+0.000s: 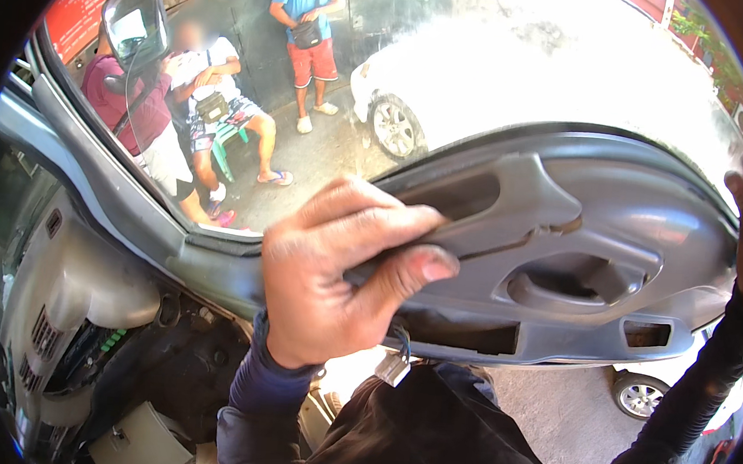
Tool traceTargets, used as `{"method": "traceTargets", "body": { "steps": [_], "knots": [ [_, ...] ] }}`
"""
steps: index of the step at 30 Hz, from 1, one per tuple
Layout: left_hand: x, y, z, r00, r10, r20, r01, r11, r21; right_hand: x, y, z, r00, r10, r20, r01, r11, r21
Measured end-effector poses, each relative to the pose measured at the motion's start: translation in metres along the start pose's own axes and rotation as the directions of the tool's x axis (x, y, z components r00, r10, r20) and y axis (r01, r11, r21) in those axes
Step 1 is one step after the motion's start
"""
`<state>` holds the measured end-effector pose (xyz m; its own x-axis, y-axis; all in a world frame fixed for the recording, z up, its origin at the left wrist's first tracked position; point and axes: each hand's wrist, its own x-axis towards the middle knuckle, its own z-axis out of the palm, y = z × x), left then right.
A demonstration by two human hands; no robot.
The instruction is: The person uses a screwdriver and pliers to pry and detach the interior door panel of a car. They disconnect a wiring harness, remove fasteners, and carefully pull the panel away from the door frame.
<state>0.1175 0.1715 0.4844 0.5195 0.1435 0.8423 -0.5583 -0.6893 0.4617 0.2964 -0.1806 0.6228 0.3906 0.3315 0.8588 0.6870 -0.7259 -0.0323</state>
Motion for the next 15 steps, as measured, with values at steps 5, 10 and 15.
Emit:
{"method": "traceTargets", "body": {
  "steps": [5,10,15],
  "knots": [
    [-0.008,0.009,0.001,0.997,0.071,-0.008,-0.067,0.970,0.234,-0.008,0.020,-0.009,0.984,0.164,0.068,-0.169,0.983,0.075],
    [-0.016,0.009,0.016,0.988,-0.103,-0.118,0.106,0.994,0.015,-0.034,0.011,-0.021,0.995,-0.011,-0.104,-0.004,0.990,-0.142],
    [-0.013,0.008,0.020,0.973,-0.149,-0.175,0.116,0.976,-0.185,-0.115,0.013,-0.042,0.844,0.214,-0.492,-0.278,0.959,-0.059]
  ]
}}
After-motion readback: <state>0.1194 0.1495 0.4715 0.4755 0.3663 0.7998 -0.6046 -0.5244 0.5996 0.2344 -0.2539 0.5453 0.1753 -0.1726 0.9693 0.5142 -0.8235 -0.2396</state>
